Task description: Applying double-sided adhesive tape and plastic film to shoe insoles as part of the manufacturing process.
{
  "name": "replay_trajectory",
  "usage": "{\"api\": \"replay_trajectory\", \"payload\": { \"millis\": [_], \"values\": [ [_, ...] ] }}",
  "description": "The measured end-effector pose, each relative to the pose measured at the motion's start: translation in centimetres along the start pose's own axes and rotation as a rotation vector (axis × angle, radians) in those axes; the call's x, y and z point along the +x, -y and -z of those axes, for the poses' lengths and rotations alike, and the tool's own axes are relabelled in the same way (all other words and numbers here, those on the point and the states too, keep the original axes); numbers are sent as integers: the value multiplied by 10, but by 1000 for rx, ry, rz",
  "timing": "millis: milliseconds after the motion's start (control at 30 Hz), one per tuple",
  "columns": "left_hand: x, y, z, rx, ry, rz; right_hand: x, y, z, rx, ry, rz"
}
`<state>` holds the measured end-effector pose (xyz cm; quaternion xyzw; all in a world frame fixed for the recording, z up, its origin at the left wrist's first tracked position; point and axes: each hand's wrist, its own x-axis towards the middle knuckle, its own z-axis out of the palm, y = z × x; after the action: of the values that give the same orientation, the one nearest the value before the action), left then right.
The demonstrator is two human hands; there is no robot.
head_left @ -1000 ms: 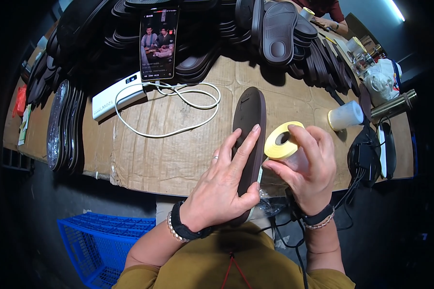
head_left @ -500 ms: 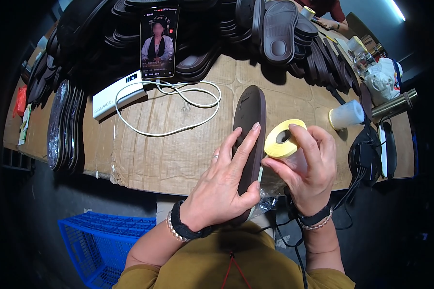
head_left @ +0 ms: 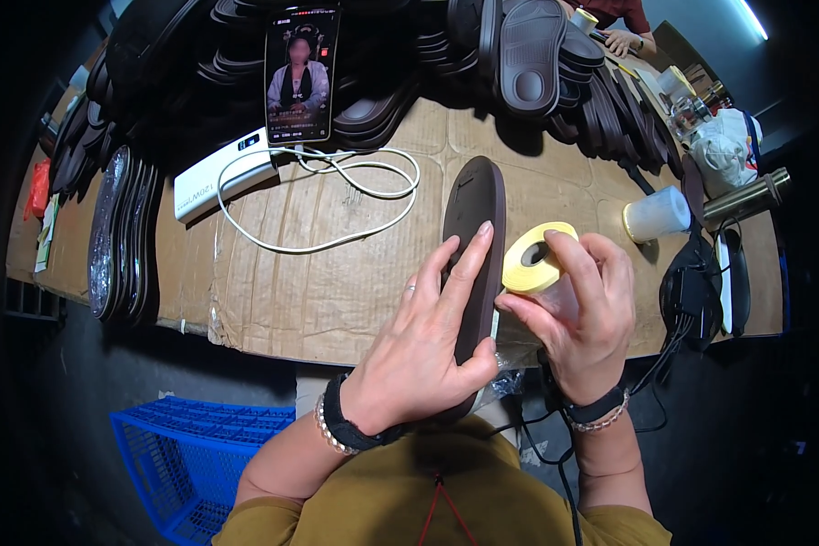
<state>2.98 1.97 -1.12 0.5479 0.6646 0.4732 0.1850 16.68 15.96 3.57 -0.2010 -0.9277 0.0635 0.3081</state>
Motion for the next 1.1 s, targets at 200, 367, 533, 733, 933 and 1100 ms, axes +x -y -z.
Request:
{"api": "replay_trajectory", "payload": {
  "millis": [200, 367, 533, 733, 933, 1100],
  "values": [
    [12, -8, 9, 27, -30, 91, 2, -1, 2, 23, 43, 16],
    [23, -7, 14, 5, -5, 203, 7, -9, 2, 65, 92, 44],
    [22, -4, 14, -5, 20, 202, 14, -28, 3, 247, 191, 109],
    [22, 0, 13, -87, 51, 203, 25, -53, 5, 549, 406, -27],
    [22, 0, 14, -72, 64, 208, 36, -56, 13, 524, 359, 106],
    [21, 0, 14, -84, 68, 218, 38, -49, 13, 469, 256, 154]
  ]
}}
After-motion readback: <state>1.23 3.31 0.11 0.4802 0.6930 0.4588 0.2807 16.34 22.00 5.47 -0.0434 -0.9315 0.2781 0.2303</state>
